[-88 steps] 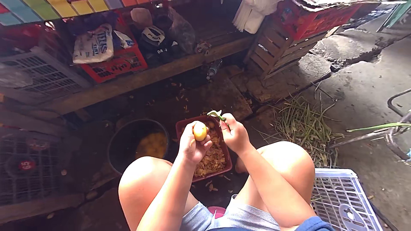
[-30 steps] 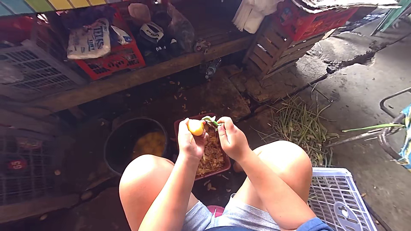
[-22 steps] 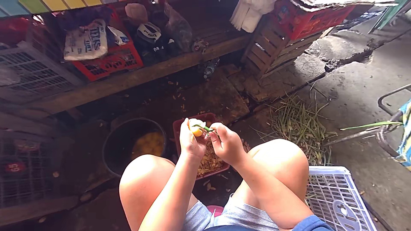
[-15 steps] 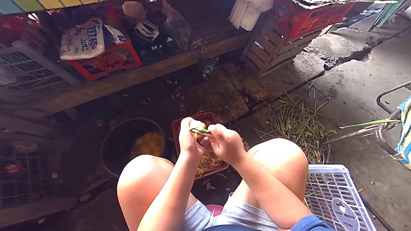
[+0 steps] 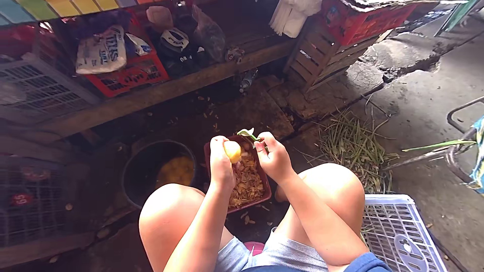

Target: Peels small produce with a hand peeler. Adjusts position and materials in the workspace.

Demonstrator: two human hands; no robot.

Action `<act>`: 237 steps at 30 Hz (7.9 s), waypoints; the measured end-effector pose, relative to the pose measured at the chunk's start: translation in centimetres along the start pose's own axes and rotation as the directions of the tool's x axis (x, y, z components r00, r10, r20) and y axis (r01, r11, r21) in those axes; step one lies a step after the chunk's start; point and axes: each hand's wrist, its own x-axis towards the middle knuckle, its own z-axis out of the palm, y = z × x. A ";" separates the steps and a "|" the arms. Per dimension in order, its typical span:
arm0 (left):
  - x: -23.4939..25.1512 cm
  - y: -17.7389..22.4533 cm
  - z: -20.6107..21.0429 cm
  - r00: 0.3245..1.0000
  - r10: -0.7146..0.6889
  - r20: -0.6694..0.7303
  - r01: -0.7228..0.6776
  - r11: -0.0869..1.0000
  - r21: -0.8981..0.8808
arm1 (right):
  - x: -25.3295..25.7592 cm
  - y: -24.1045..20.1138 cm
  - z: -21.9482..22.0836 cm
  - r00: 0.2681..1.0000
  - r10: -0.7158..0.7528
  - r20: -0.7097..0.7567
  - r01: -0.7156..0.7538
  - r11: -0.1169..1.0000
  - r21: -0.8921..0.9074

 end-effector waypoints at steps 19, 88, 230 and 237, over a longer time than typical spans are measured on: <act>0.3 -1.0 0.0 0.995 -0.061 0.078 0.069 0.991 -0.112 | -0.4 -0.1 0.0 0.986 -0.165 0.024 0.159 0.976 0.147; -0.4 -0.5 -0.1 0.992 -0.048 0.120 0.052 0.998 -0.036 | 0.2 0.5 -1.3 0.960 0.271 0.076 -0.281 0.934 0.221; 0.3 0.1 -0.1 0.989 -0.145 0.018 0.145 0.968 -0.205 | 0.2 1.0 -0.4 0.998 0.042 0.052 -0.047 0.994 0.101; 0.3 0.1 0.1 0.958 -0.283 0.039 0.270 0.852 -0.449 | -1.7 -0.8 0.8 0.987 -0.158 -0.012 0.158 0.976 0.148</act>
